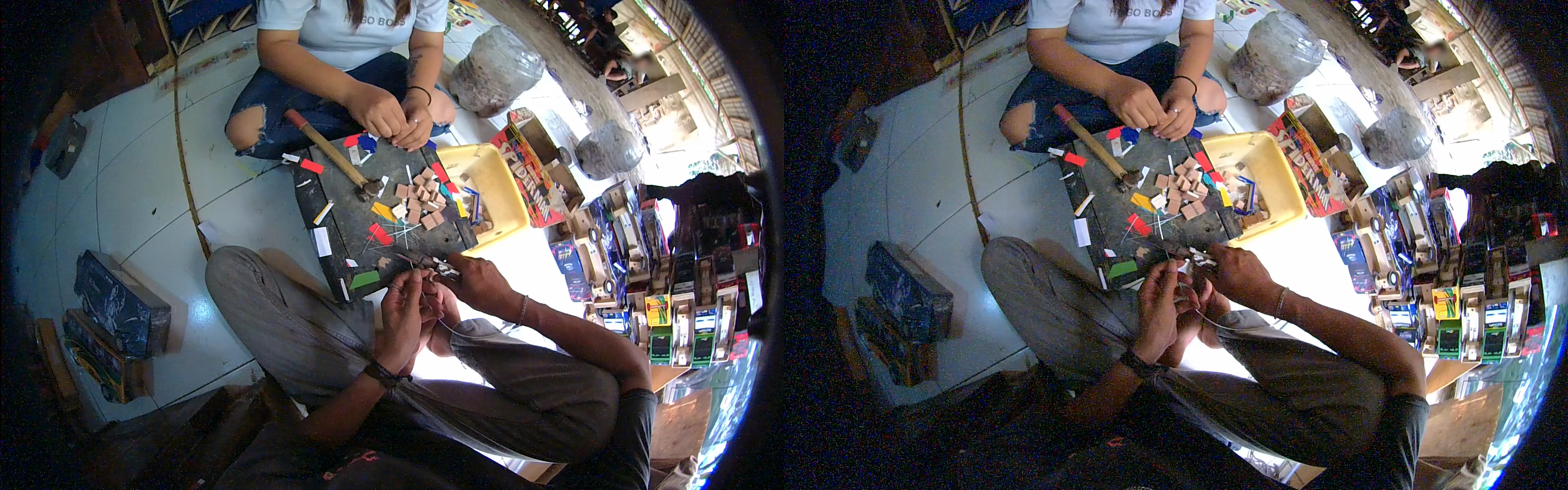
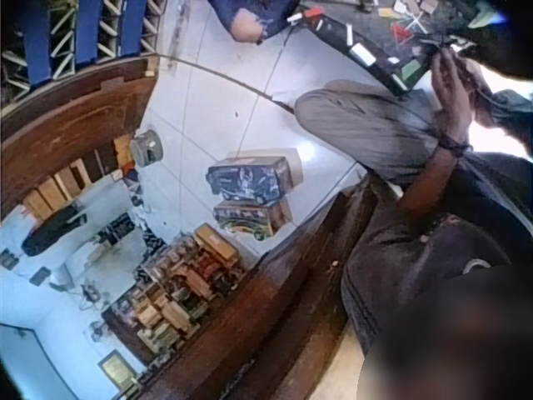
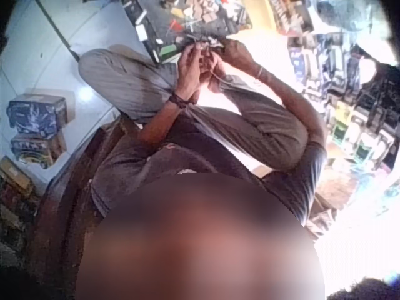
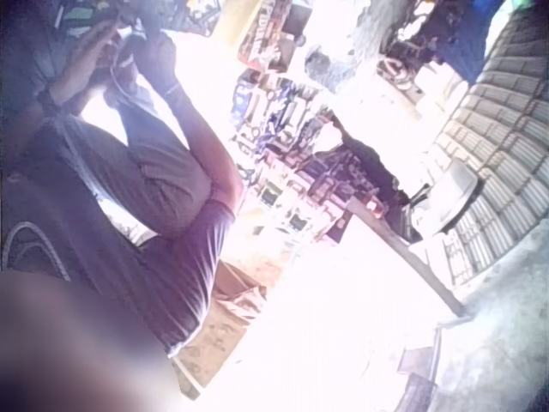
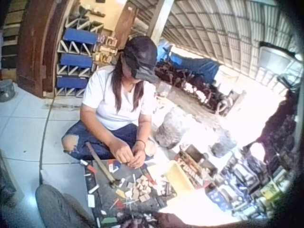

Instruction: The person sits on the floor and uses pliers to cut and bend a metal wire, then threads it through small wooden blocks. A coworker hammers nails into similar blocks nearby. The person repeats the cutting and threading process multiple times.

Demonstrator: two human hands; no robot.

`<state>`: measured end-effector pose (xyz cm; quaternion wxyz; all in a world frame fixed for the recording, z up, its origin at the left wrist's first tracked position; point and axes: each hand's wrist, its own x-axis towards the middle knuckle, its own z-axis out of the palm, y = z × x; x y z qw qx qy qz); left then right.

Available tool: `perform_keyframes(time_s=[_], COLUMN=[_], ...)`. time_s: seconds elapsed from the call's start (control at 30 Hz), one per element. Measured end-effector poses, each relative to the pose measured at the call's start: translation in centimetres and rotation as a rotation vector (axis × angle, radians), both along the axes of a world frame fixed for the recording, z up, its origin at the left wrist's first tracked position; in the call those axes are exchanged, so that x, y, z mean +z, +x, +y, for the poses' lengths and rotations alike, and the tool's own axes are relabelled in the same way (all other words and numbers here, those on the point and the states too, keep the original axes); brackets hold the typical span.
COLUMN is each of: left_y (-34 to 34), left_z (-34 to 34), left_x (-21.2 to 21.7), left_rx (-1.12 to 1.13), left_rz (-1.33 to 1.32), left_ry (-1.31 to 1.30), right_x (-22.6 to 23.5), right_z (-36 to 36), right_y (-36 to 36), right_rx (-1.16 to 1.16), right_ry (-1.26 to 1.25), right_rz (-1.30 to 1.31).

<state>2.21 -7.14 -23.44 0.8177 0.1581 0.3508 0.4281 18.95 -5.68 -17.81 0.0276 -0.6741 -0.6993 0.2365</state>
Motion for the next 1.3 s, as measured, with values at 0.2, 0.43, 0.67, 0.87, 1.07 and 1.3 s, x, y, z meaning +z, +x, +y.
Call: perform_keyframes(time_s=[0.2,0.43,0.67,0.87,1.07,1.3], left_y=[0.3,0.6,0.8,0.4,-0.1,-1.3], left_z=[0.0,-0.2,-0.6,0.1,0.5,2.8], left_x=[-0.7,-0.6,1.0,0.2,0.9,2.2], left_rx=[0.069,0.065,0.093,0.094,0.157,0.190], left_rz=[0.023,0.024,-0.006,-0.060,-0.185,-0.286], left_ry=[0.038,0.057,0.037,-0.054,-0.135,-0.063], right_x=[1.3,4.4,6.0,6.9,7.8,10.5], right_z=[0.4,2.7,3.1,3.6,3.4,3.1], right_y=[-0.5,-0.4,-1.8,-1.1,-0.4,-0.4], right_rx=[0.060,0.046,0.049,-0.019,-0.031,-0.015], right_ry=[0.058,-0.361,-0.249,-0.402,-0.415,-0.541], right_rz=[-0.083,0.307,0.222,0.274,0.268,0.406])
